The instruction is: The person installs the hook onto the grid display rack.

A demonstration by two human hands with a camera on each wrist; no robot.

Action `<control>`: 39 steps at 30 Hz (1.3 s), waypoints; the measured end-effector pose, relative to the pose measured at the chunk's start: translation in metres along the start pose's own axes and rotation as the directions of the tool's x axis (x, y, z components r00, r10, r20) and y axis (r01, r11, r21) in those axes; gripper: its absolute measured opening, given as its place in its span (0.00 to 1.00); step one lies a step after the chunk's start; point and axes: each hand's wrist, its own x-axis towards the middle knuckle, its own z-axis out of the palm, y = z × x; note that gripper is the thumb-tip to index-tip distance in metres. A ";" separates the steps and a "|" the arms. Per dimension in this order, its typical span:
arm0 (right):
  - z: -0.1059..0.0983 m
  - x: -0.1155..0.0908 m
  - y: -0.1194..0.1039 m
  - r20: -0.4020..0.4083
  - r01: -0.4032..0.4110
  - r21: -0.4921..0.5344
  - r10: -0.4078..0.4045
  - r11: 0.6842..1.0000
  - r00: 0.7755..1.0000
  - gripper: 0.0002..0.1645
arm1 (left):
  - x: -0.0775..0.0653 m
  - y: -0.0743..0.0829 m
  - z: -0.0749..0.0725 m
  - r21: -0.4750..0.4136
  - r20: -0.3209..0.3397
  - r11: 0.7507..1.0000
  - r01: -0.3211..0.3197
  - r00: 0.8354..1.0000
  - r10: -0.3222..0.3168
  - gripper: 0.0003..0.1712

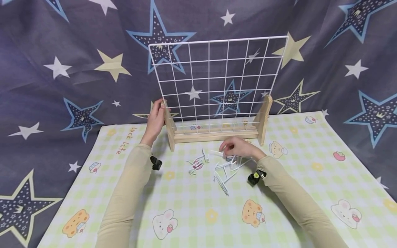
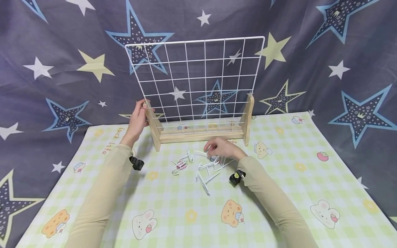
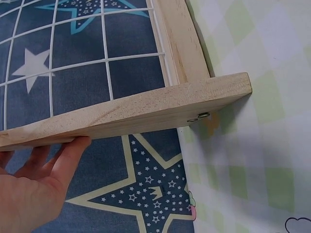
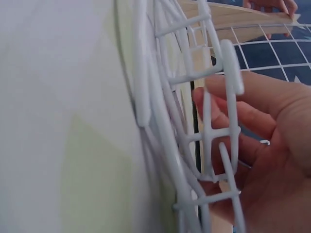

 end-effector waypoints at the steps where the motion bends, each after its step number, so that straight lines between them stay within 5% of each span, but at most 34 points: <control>1: 0.000 -0.001 0.001 -0.019 0.018 0.008 -0.018 1.000 1.000 0.11 | 0.000 0.000 0.000 0.000 0.003 1.000 0.001 1.000 -0.001 0.25; 12: -0.005 -0.015 -0.030 -0.234 0.072 0.154 -0.034 0.985 0.972 0.16 | 0.001 -0.002 0.000 0.024 0.011 0.999 -0.022 1.000 0.021 0.26; 23: -0.012 -0.025 -0.047 -0.388 0.099 0.140 -0.037 0.985 0.921 0.09 | -0.001 -0.002 0.000 0.041 0.010 0.999 -0.030 0.999 0.030 0.26; 33: -0.017 -0.021 -0.023 -0.525 0.199 0.183 -0.075 0.963 0.848 0.06 | 0.000 -0.003 -0.001 0.039 0.004 0.999 -0.032 0.999 0.032 0.26; 39: -0.017 -0.022 -0.025 -0.564 0.200 0.199 -0.055 0.959 0.824 0.07 | -0.001 -0.003 0.000 0.059 -0.004 0.997 -0.043 0.999 0.044 0.25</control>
